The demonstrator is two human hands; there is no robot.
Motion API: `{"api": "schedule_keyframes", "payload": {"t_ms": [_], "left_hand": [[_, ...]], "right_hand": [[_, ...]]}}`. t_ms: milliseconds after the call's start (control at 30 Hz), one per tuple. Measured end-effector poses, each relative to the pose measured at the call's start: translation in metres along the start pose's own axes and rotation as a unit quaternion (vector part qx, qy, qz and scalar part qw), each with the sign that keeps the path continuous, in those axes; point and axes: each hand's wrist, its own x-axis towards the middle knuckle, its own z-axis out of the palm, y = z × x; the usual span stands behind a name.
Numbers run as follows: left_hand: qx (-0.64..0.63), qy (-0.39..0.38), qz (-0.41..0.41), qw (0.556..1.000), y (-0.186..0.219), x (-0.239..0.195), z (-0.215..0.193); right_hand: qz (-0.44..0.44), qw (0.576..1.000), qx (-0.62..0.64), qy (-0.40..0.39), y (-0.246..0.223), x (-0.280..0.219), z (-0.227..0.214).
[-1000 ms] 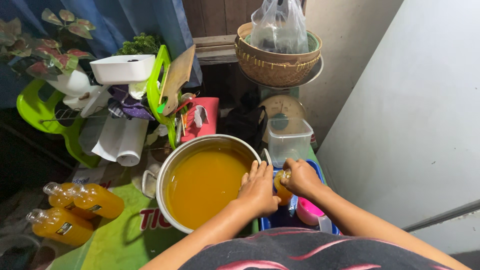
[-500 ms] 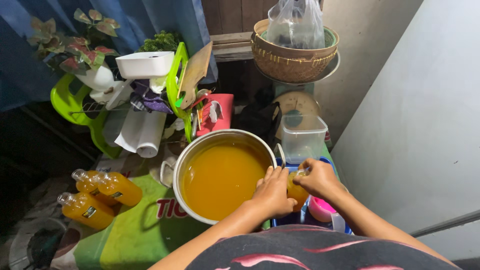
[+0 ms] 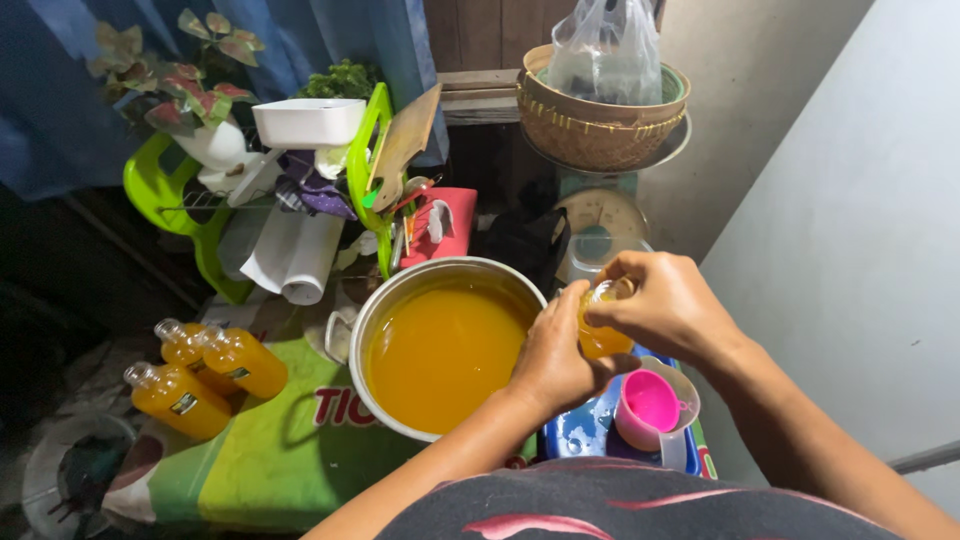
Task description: The person pours an orange liquid from a large pot into plastic bottles using a pink funnel and a clear measuring jug. They repeatedly scoop the liquid, pour it into the funnel, and place filled bottles aside. The person also retrieves empty bottles from a pink basket and positions them for filling.
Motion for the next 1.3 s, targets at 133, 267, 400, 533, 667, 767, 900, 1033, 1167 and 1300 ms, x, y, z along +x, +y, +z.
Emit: {"api": "schedule_keyframes", "payload": {"t_ms": [133, 267, 400, 533, 667, 767, 900, 1033, 1167, 1300], "left_hand": [[-0.003, 0.044, 0.005, 0.999, 0.012, -0.001, -0.019], [0.020, 0.084, -0.023, 0.996, 0.013, -0.007, -0.034], [0.051, 0.132, -0.009, 0.990, 0.006, -0.017, -0.051], [0.059, 0.166, -0.026, 0.984, -0.003, -0.029, -0.073], [0.084, 0.196, -0.037, 0.976, -0.015, -0.043, -0.100], [0.077, 0.214, -0.031, 0.973, -0.025, -0.058, -0.123], [0.048, 0.222, -0.038, 0.973, -0.039, -0.076, -0.159], [0.094, 0.246, -0.041, 0.964, -0.060, -0.091, -0.197], [0.102, 0.253, -0.030, 0.962, -0.086, -0.108, -0.234], [0.041, 0.205, -0.163, 0.964, -0.114, -0.121, -0.269]], "right_hand": [[-0.022, 1.000, 0.016, -0.014, -0.023, 0.002, -0.006], [-0.066, 0.997, 0.005, -0.029, -0.041, 0.008, -0.001], [-0.108, 0.993, -0.012, -0.053, -0.059, 0.016, 0.011], [-0.131, 0.987, 0.015, -0.091, -0.083, 0.022, 0.029], [-0.175, 0.977, 0.041, -0.117, -0.107, 0.024, 0.051], [-0.213, 0.969, 0.041, -0.117, -0.128, 0.024, 0.069], [-0.200, 0.970, 0.024, -0.134, -0.164, 0.024, 0.096], [-0.226, 0.961, 0.038, -0.151, -0.198, 0.026, 0.128], [-0.214, 0.957, 0.073, -0.184, -0.225, 0.032, 0.169], [-0.212, 0.948, 0.084, -0.221, -0.246, 0.045, 0.215]]}}
